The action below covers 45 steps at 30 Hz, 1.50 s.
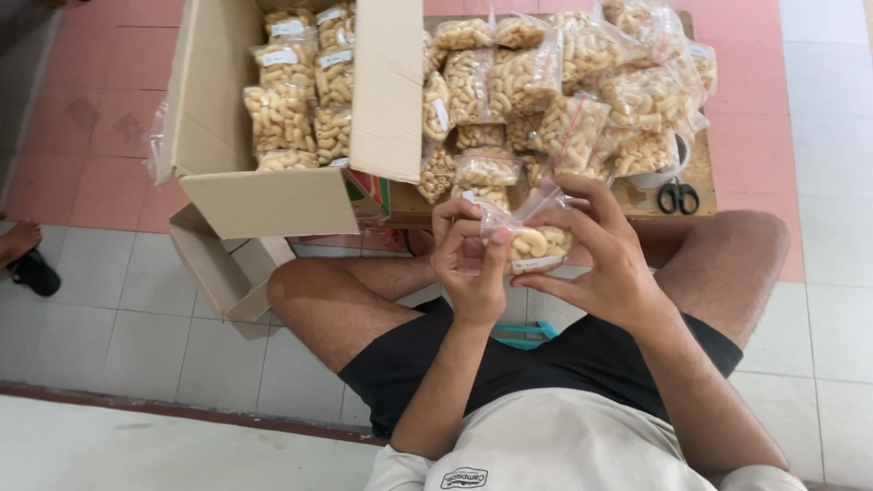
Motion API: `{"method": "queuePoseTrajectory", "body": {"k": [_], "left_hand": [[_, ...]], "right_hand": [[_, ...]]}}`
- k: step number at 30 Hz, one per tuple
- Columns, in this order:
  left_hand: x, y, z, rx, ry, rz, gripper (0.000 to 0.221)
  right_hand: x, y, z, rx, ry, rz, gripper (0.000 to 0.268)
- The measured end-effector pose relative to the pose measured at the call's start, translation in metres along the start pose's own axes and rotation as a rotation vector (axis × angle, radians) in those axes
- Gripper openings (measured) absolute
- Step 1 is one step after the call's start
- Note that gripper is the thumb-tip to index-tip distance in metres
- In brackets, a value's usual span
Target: The person sits on the floor and packs cashews into small plastic bags, then places them into a cardboard box. They repeatedly pick up bags, seal them, and arrange them inside the box.
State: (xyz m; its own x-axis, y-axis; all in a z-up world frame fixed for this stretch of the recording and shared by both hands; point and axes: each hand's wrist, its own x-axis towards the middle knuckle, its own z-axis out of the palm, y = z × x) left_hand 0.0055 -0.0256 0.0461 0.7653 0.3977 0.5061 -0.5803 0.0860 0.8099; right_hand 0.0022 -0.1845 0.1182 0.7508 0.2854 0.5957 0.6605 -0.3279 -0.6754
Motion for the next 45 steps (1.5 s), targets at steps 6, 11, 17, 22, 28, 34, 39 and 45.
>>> {"method": "queuePoseTrajectory", "body": {"k": [6,11,17,22,28,34,39,45], "left_hand": [[0.016,0.025,0.006,-0.013,0.043,0.088,0.039],[0.048,0.045,-0.012,0.064,-0.013,0.263,0.066],[0.071,0.072,-0.067,0.339,-0.58,0.051,0.065],[0.09,0.073,-0.079,0.27,-0.558,0.111,0.06],[0.112,0.075,-0.083,0.374,-0.601,0.25,0.069],[0.131,0.085,-0.091,0.524,-0.493,0.16,0.049],[0.153,0.103,-0.084,0.452,-0.426,-0.209,0.059],[0.179,0.097,-0.102,0.461,-0.227,-0.218,0.072]], "right_hand": [[0.007,-0.003,0.008,-0.1,0.015,-0.18,0.051],[0.024,0.002,0.013,-0.006,-0.043,-0.102,0.049],[0.049,0.021,0.014,0.214,-0.128,-0.219,0.047],[0.075,0.029,0.01,0.163,-0.219,-0.27,0.053],[0.112,0.011,0.029,0.233,-0.385,-0.264,0.044],[0.139,0.025,0.04,-0.022,-0.331,-0.407,0.072],[0.178,-0.004,0.036,-0.369,-0.424,-0.586,0.082],[0.238,-0.013,0.057,-0.809,-0.471,-0.753,0.067]]}}
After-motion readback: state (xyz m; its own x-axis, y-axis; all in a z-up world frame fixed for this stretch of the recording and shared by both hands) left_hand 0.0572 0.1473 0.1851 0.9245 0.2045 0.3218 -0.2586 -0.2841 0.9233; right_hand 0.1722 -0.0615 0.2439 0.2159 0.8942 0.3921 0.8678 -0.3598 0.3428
